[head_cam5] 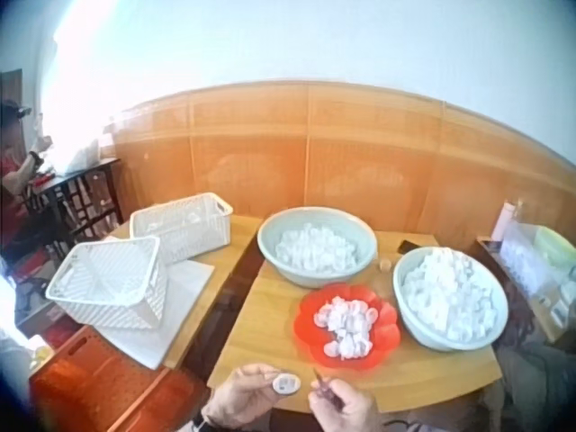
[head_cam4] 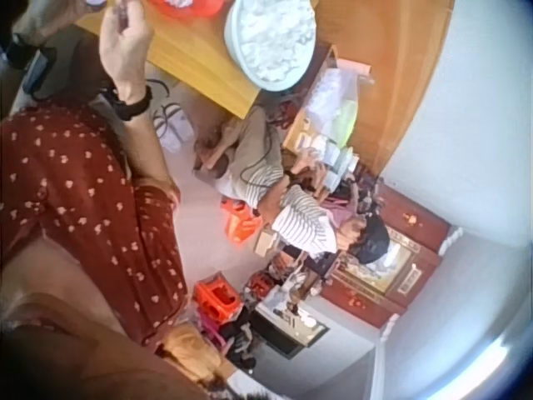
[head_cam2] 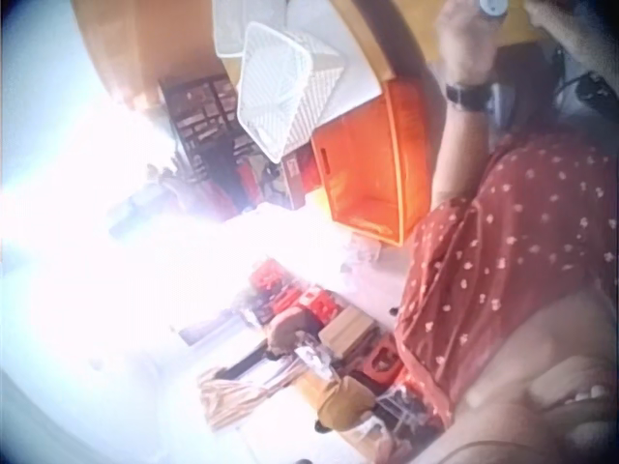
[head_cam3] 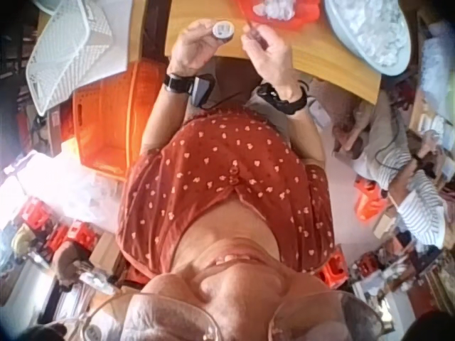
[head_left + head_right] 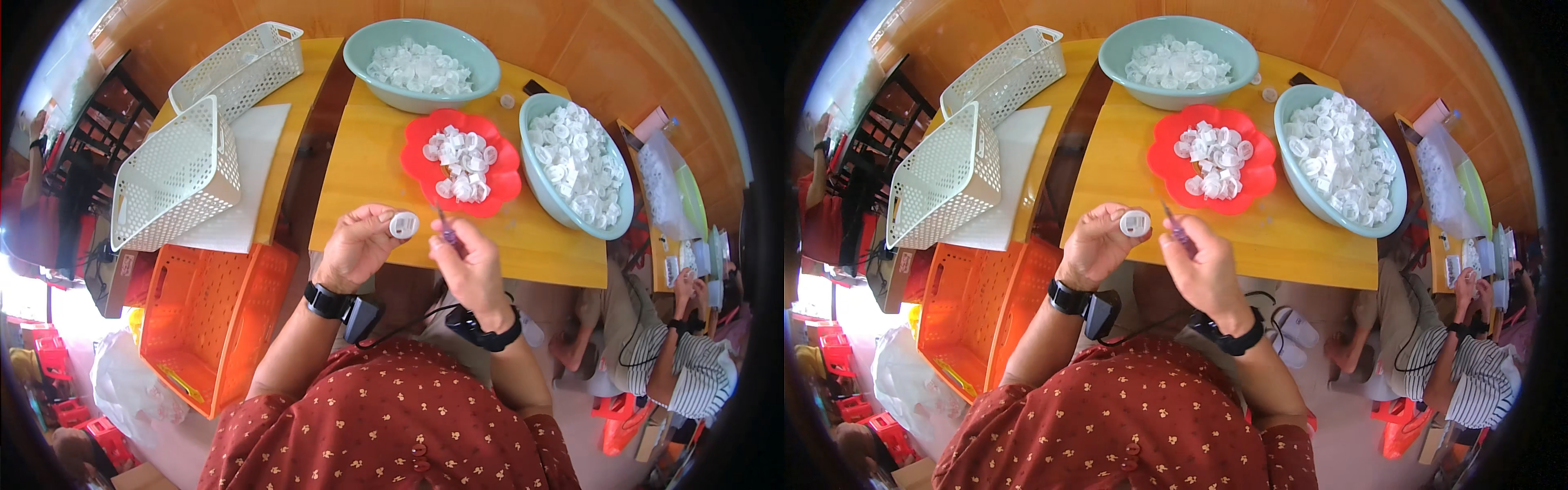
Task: Assembling small white plastic components using a small prying tool.
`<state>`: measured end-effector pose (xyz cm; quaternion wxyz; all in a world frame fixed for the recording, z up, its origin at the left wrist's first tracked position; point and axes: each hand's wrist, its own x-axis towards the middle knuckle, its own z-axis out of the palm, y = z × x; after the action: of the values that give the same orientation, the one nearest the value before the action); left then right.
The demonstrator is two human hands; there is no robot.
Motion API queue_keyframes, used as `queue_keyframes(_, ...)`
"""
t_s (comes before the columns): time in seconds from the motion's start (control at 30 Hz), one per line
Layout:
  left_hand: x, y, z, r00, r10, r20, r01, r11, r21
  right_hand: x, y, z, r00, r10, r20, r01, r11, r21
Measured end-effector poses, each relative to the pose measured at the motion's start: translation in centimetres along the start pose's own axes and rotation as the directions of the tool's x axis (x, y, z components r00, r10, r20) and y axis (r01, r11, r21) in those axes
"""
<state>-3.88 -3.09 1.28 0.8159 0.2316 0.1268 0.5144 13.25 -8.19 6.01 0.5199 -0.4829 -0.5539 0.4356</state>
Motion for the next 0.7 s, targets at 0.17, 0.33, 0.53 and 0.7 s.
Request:
queue_keyframes(0.17,-0.9,0.0,0.1,1.0,0.021,-0.014,-0.019,0.995,0.102,0.8,0.2,2.1,1.0,-0.024,0.013,0.025,0.998,-0.058)
queue_keyframes(0.33,-1.4,0.3,0.3,0.997,-0.009,-0.073,0.02,0.99,0.139,1.2,1.0,2.3,0.999,0.007,0.033,-0.001,0.979,-0.202)
queue_keyframes(0.53,-1.5,0.6,-0.4,0.994,0.09,-0.066,-0.046,0.87,0.49,2.3,2.1,2.7,0.989,-0.118,0.088,0.139,0.946,-0.293)
queue_keyframes(0.7,-1.0,0.4,-1.4,0.991,0.105,-0.078,-0.045,0.835,0.548,3.4,3.0,3.2,0.989,-0.107,0.099,0.131,0.948,-0.29)
